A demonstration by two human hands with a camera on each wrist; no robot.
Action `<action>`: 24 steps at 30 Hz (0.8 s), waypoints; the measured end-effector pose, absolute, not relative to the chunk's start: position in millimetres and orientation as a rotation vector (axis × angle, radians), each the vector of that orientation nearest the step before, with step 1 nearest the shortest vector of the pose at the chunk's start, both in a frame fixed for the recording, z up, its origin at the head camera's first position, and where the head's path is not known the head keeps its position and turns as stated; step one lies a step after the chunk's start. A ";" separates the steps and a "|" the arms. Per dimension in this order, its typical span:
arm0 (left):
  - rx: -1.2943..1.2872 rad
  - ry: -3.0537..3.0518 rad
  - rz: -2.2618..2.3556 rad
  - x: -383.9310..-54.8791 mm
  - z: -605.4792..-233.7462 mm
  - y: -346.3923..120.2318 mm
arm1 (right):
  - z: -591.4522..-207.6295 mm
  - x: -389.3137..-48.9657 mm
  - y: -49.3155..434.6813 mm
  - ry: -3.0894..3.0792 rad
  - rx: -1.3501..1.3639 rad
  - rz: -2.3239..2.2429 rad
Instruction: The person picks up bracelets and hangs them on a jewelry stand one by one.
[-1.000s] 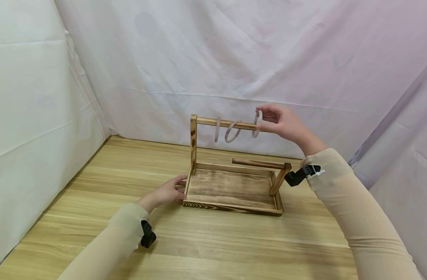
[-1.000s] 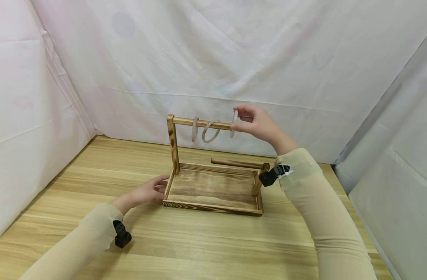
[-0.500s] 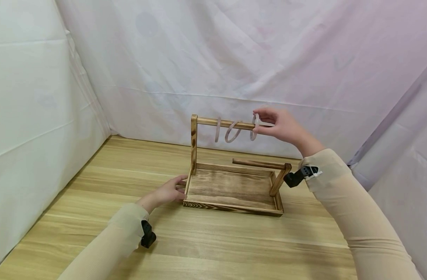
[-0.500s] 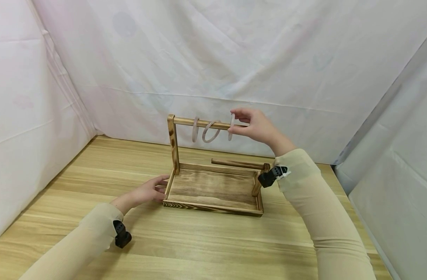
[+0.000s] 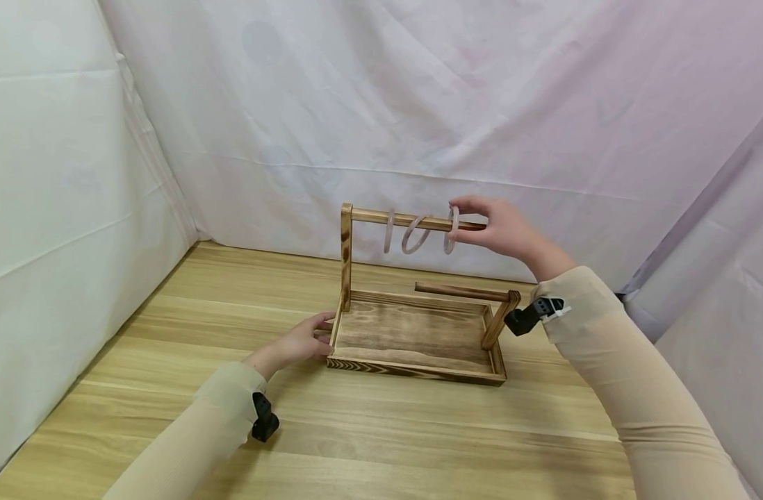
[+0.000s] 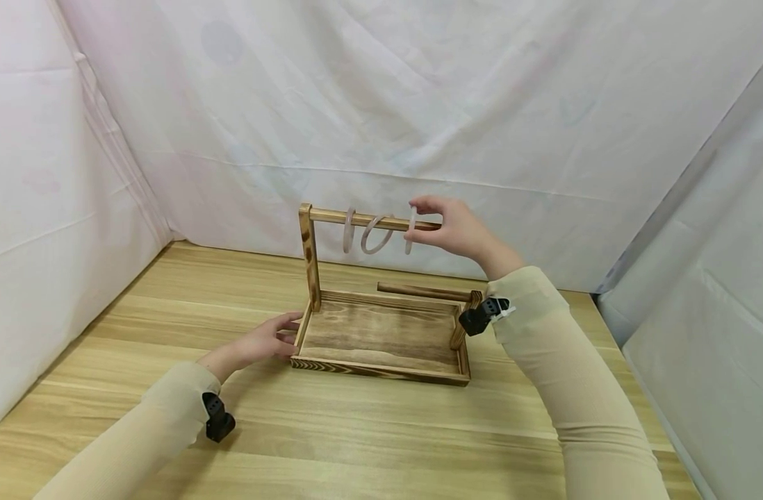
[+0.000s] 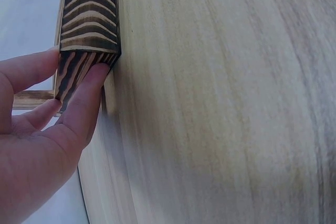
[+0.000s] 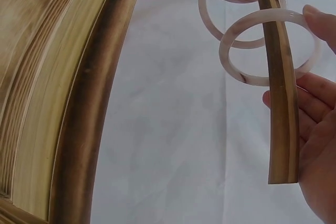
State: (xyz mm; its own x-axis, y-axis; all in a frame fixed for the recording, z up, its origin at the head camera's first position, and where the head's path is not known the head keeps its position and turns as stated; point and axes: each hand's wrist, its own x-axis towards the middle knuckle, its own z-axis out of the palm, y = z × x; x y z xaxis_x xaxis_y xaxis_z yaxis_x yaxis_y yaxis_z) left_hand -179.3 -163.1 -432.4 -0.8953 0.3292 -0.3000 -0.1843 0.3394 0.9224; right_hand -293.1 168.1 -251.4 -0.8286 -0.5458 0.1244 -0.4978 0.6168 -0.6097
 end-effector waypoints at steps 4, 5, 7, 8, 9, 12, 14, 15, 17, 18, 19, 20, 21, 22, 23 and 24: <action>0.127 2.175 1.580 -179.3 -432.1 -163.3 | -252.9 -294.9 168.0 2.752 -0.890 -0.989; 0.123 2.175 1.581 -179.3 -432.0 -163.3 | -253.2 -295.1 168.1 2.751 -0.887 -0.982; 0.125 2.176 1.578 -179.5 -431.8 -163.3 | -253.3 -295.1 168.3 2.747 -0.881 -0.980; 0.126 2.174 1.579 -179.9 -432.0 -163.2 | -253.2 -294.8 168.3 2.744 -0.880 -0.978; 0.129 2.172 1.580 -180.1 -432.1 -163.1 | -253.2 -294.6 168.3 2.740 -0.878 -0.977; 0.137 2.175 1.571 -180.8 -432.7 -163.1 | -253.3 -293.4 168.2 2.733 -0.868 -0.983; 0.123 2.177 1.570 -180.9 -433.0 -163.1 | -253.7 -293.1 168.3 2.726 -0.869 -0.993; 0.121 2.180 1.565 -180.9 -432.9 -163.3 | -253.8 -292.9 168.3 2.726 -0.868 -0.996; 0.112 2.185 1.560 -180.8 -432.6 -163.5 | -253.8 -292.6 168.1 2.721 -0.867 -1.008; 0.106 2.185 1.561 -180.6 -432.4 -163.5 | -253.9 -292.6 168.0 2.718 -0.866 -1.012; 0.109 2.184 1.558 -180.6 -432.4 -163.8 | -253.9 -292.6 168.0 2.717 -0.865 -1.015; 0.113 2.185 1.556 -180.6 -432.3 -163.8 | -254.0 -292.6 168.1 2.716 -0.866 -1.014; 0.116 2.185 1.556 -180.6 -432.1 -163.9 | -253.9 -292.4 167.9 2.712 -0.866 -1.016; 0.118 2.181 1.560 -180.6 -432.2 -163.8 | -254.0 -292.3 167.8 2.708 -0.865 -1.019; 0.120 2.177 1.565 -180.7 -432.2 -163.6 | -254.0 -292.2 167.9 2.710 -0.863 -1.018; 0.120 2.172 1.568 -181.0 -432.5 -163.5 | -254.2 -292.1 168.1 2.710 -0.865 -1.015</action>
